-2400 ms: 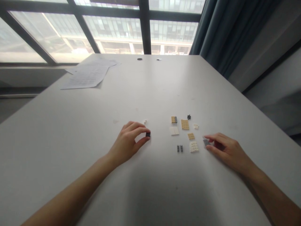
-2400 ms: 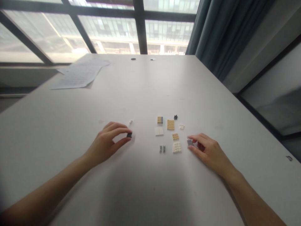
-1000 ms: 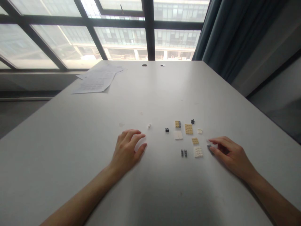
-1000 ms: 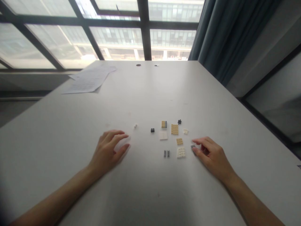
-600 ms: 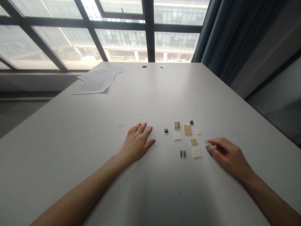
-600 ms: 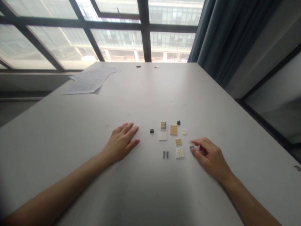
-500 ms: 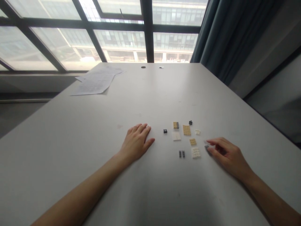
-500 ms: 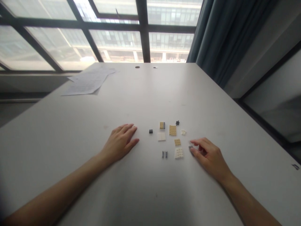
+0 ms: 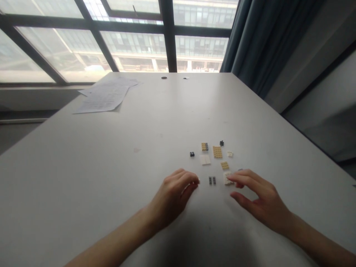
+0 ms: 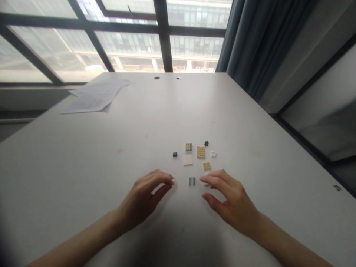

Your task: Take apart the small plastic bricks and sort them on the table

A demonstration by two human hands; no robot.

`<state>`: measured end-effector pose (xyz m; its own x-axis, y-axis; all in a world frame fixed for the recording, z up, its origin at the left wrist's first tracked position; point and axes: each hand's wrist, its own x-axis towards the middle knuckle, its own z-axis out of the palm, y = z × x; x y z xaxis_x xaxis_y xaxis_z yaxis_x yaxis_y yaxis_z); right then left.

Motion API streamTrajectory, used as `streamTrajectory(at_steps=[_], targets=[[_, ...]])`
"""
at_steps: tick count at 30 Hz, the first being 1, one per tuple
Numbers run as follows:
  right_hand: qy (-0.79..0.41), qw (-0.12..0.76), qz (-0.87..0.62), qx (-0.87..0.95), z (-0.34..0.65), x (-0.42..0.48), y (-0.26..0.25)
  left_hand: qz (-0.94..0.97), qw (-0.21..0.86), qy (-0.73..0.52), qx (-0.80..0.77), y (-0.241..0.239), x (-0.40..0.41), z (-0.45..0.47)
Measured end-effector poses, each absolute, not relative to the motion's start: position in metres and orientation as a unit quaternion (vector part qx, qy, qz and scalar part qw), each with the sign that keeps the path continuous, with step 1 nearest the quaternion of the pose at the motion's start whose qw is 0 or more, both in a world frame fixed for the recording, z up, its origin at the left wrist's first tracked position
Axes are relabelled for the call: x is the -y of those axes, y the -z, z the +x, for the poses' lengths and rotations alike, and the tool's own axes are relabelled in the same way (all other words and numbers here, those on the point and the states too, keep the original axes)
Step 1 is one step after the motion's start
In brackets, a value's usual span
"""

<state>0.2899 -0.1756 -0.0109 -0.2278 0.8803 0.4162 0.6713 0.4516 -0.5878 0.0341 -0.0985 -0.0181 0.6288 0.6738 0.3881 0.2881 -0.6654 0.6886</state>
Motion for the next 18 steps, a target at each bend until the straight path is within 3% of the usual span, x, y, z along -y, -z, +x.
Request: streamTrajectory(at_steps=[6,11,18], targets=[[-0.191,0.400,-0.389,0.807,0.250,0.174,0.008,0.755,0.469,-0.317,-0.331,0.012,0.128,0.049],[-0.248,0.476,-0.436,0.722,0.229,0.173,0.017,0.614,0.597,-0.376,-0.354,0.016,0.131,0.053],[-0.375,0.521,-0.494,0.587,0.210,0.163,0.023,0.569,0.609,-0.421,-0.357,0.022,0.135,0.054]])
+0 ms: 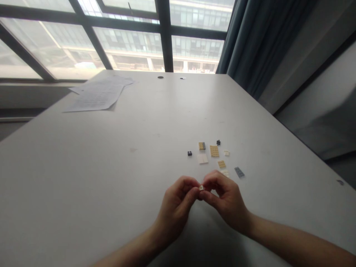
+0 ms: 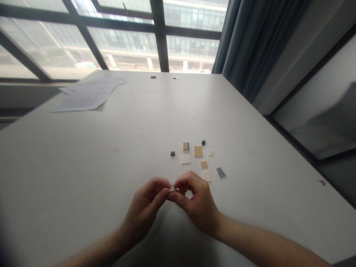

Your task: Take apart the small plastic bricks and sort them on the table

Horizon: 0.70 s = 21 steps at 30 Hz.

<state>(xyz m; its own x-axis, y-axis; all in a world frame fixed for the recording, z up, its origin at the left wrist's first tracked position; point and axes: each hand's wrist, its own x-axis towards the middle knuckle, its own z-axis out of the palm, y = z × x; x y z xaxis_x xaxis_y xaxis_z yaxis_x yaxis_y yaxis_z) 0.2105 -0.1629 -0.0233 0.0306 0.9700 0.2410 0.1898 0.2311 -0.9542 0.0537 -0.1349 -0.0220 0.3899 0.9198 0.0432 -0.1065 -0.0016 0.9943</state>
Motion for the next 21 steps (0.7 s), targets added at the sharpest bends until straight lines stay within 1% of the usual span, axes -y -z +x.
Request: streamTrajectory(at_steps=[3,6,8,9,12,15,17,19,21], targets=[[-0.386,0.535,-0.473,0.583,0.209,0.158,0.023,0.588,0.584,-0.419,-0.369,0.024,0.132,0.049],[-0.389,0.561,-0.459,0.569,0.213,0.148,0.020,0.604,0.521,-0.449,-0.404,0.024,0.120,0.038],[-0.342,0.566,-0.478,0.579,0.220,0.135,0.017,0.581,0.471,-0.504,-0.431,0.023,0.107,0.029],[-0.304,0.555,-0.496,0.595,0.224,0.127,0.015,0.561,0.449,-0.539,-0.440,0.023,0.101,0.024],[-0.185,0.439,-0.542,0.692,0.232,0.100,0.012,0.518,0.404,-0.609,-0.445,0.023,0.087,0.012],[-0.126,0.308,-0.543,0.771,0.232,0.080,0.018,0.527,0.392,-0.604,-0.450,0.024,0.083,0.007],[-0.097,0.240,-0.535,0.804,0.228,0.074,0.023,0.542,0.387,-0.592,-0.453,0.023,0.083,0.008],[-0.073,0.205,-0.536,0.816,0.225,0.072,0.029,0.548,0.381,-0.591,-0.454,0.021,0.084,0.009],[-0.063,0.197,-0.545,0.813,0.224,0.073,0.032,0.548,0.377,-0.591,-0.456,0.021,0.084,0.010]])
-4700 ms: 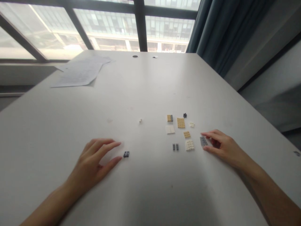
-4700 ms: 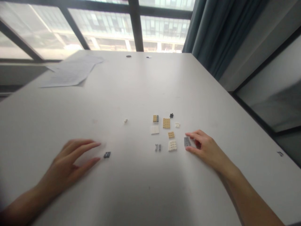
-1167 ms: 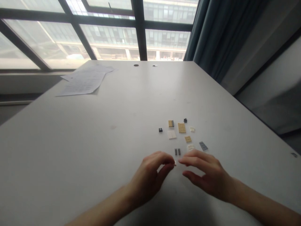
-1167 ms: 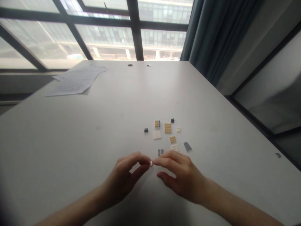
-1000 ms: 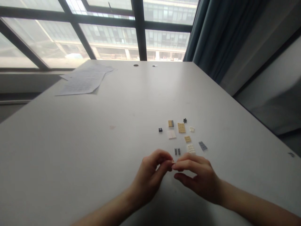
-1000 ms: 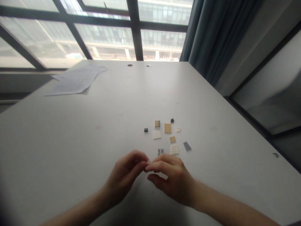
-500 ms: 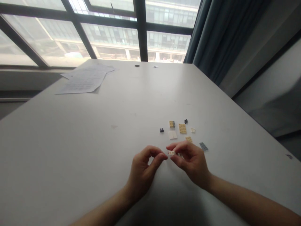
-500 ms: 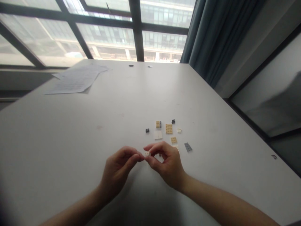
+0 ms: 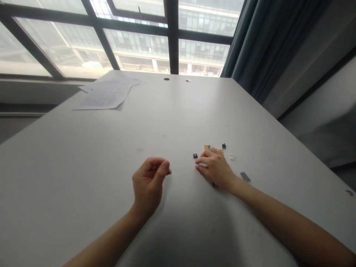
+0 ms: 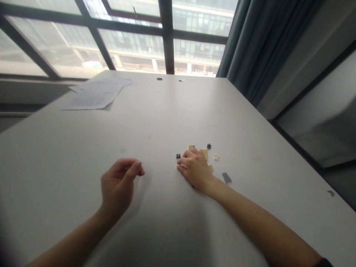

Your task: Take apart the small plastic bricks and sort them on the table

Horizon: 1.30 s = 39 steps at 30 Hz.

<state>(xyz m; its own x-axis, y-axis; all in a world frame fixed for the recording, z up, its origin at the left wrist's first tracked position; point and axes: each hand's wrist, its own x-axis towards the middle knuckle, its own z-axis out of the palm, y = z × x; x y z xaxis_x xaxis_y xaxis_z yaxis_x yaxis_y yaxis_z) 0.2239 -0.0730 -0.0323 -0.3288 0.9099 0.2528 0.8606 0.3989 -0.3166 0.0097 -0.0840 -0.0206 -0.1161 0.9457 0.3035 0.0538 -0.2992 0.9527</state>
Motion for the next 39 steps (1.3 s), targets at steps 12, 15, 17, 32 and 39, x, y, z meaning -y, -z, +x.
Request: streamTrajectory(at_steps=[12,15,17,32,39], targets=[[-0.126,0.338,-0.556,0.749,0.232,0.087,0.030,0.523,0.415,-0.572,-0.477,0.036,0.077,0.006],[-0.215,0.450,-0.577,0.647,0.249,0.087,0.029,0.422,0.457,-0.602,-0.501,0.034,0.069,-0.005],[-0.240,0.530,-0.595,0.554,0.265,0.087,0.026,0.335,0.440,-0.647,-0.525,0.026,0.062,-0.018],[-0.181,0.048,-0.229,0.955,0.249,0.157,0.028,0.964,0.070,-0.021,-0.256,0.030,0.114,-0.080],[-0.306,0.018,-0.250,0.919,0.247,0.156,0.026,0.950,0.152,0.041,-0.271,0.032,0.113,-0.080]])
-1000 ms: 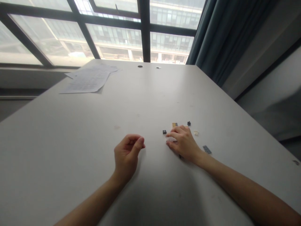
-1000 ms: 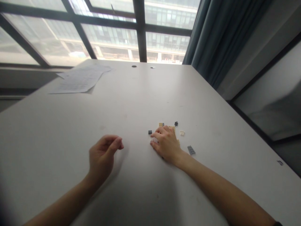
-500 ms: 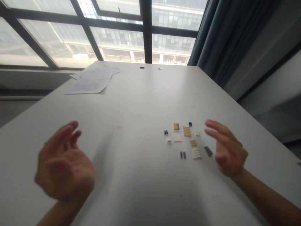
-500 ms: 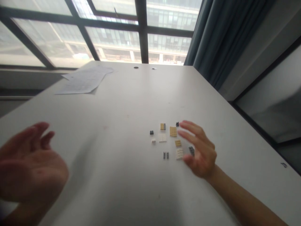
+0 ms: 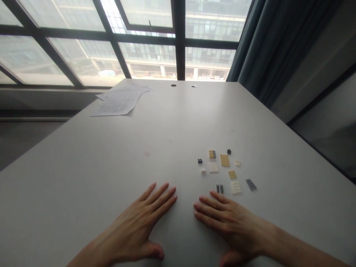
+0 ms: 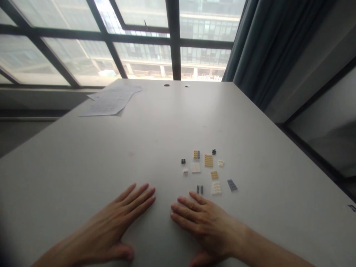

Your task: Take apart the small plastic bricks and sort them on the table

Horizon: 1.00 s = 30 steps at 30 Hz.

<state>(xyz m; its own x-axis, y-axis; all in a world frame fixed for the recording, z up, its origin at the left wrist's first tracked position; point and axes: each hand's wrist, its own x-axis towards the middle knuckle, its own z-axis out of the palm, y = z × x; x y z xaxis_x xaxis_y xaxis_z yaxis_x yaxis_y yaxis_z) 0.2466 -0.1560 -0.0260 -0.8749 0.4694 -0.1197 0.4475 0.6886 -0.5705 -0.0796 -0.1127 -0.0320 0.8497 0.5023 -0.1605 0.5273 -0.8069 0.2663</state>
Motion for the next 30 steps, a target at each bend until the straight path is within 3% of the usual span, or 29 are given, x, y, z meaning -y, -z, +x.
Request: streamTrajectory(at_steps=[6,11,13,17,21,30], targets=[[-0.222,0.078,-0.249,0.939,0.244,0.161,0.032,0.949,0.150,0.009,-0.275,0.036,0.114,-0.082],[-0.084,0.285,-0.298,0.907,0.250,0.161,0.045,0.878,0.235,-0.148,-0.390,0.033,0.116,-0.065],[-0.019,0.309,-0.393,0.866,0.259,0.157,0.048,0.861,0.246,-0.173,-0.410,0.031,0.111,-0.046],[0.080,0.189,-0.580,0.788,0.277,0.149,0.057,0.918,0.166,-0.127,-0.338,0.037,0.087,0.006],[0.078,0.093,-0.615,0.779,0.287,0.145,0.070,0.951,0.108,-0.076,-0.278,0.046,0.056,0.052],[0.037,0.047,-0.592,0.804,0.297,0.088,0.065,0.953,0.091,-0.071,-0.280,0.049,0.037,0.066]])
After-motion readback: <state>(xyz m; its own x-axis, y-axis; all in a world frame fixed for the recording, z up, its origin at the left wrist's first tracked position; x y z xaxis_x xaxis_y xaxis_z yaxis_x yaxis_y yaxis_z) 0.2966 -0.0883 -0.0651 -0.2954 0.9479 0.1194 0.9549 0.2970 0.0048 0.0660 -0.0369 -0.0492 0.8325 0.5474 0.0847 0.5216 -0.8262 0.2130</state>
